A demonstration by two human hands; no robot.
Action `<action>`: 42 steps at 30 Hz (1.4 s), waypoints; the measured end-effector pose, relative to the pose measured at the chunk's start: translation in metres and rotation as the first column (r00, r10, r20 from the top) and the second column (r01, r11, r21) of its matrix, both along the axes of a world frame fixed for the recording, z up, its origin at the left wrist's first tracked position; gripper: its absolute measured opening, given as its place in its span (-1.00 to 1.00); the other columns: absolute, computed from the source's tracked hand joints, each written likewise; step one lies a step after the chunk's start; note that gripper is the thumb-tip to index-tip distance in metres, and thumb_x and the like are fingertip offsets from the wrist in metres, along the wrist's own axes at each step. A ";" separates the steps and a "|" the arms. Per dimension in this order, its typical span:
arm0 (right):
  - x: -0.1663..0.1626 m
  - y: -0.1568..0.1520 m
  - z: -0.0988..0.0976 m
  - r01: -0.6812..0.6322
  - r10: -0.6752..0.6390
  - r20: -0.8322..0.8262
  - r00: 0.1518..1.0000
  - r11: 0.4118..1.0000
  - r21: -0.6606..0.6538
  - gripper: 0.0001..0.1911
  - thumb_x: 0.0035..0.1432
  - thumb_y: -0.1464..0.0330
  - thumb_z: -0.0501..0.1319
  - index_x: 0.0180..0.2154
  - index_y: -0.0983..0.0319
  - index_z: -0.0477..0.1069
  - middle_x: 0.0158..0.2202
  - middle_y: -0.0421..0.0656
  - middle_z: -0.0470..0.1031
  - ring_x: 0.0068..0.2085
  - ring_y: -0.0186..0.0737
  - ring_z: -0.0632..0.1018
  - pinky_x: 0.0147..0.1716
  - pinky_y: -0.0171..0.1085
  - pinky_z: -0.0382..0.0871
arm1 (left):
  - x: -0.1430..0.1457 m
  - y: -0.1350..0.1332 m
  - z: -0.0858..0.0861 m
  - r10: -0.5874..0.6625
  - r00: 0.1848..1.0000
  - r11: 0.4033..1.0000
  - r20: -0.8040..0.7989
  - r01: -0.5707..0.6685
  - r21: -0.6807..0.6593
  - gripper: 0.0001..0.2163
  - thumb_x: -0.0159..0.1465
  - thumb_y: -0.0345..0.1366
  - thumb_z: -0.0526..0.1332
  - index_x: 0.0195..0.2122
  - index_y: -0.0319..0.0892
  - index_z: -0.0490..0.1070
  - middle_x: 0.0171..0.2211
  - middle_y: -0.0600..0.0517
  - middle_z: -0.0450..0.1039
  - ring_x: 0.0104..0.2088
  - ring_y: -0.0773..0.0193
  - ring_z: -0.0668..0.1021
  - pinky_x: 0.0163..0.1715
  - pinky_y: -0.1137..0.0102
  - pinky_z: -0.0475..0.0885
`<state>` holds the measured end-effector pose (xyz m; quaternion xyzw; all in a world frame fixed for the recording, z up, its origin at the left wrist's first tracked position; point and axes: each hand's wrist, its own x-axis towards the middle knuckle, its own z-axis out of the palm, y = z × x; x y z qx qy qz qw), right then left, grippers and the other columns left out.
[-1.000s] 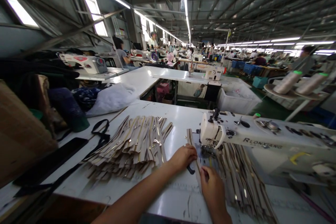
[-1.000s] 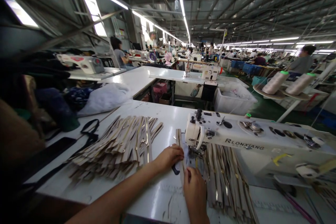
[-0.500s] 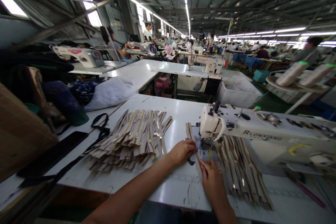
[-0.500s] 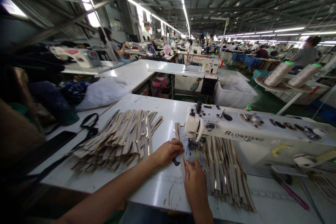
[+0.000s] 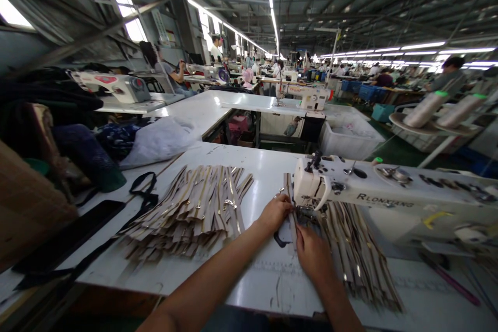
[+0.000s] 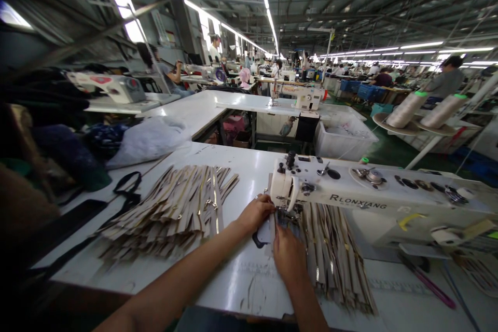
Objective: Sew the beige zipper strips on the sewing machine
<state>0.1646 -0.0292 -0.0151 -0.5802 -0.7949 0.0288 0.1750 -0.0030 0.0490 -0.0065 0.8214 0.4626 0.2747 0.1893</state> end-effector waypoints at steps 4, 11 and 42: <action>-0.002 -0.004 -0.005 0.040 -0.041 0.044 0.998 0.999 0.019 -0.56 0.27 0.47 -0.09 0.03 0.25 0.45 -0.19 0.00 0.60 -0.25 -0.13 0.61 -0.30 -0.24 0.45 | 0.003 0.007 -0.002 -0.022 1.000 1.000 0.018 0.022 0.002 -0.77 0.30 -0.34 0.12 -0.35 -0.19 0.58 -0.23 -0.06 0.43 -0.16 0.15 0.43 -0.11 0.29 0.36; -0.006 0.000 -0.005 0.092 -0.095 0.075 0.993 0.995 0.048 -0.56 0.28 0.47 -0.08 0.09 0.28 0.41 -0.18 0.00 0.59 -0.26 -0.11 0.61 -0.34 -0.23 0.44 | 0.006 0.019 -0.009 -0.044 0.998 0.999 0.043 0.044 0.008 -0.78 0.29 -0.36 0.12 -0.34 -0.21 0.58 -0.18 -0.06 0.43 -0.12 0.15 0.42 -0.03 0.27 0.33; -0.003 -0.002 -0.008 0.104 -0.104 -0.008 0.995 0.994 0.043 -0.60 0.28 0.44 -0.05 0.00 0.22 0.47 -0.16 -0.03 0.58 -0.24 -0.14 0.60 -0.30 -0.25 0.42 | -0.004 -0.003 0.003 -0.065 0.990 0.998 -0.123 0.064 -0.013 -0.82 0.23 -0.24 0.23 -0.16 -0.14 0.48 0.01 -0.07 0.32 0.02 0.06 0.39 0.11 0.19 0.30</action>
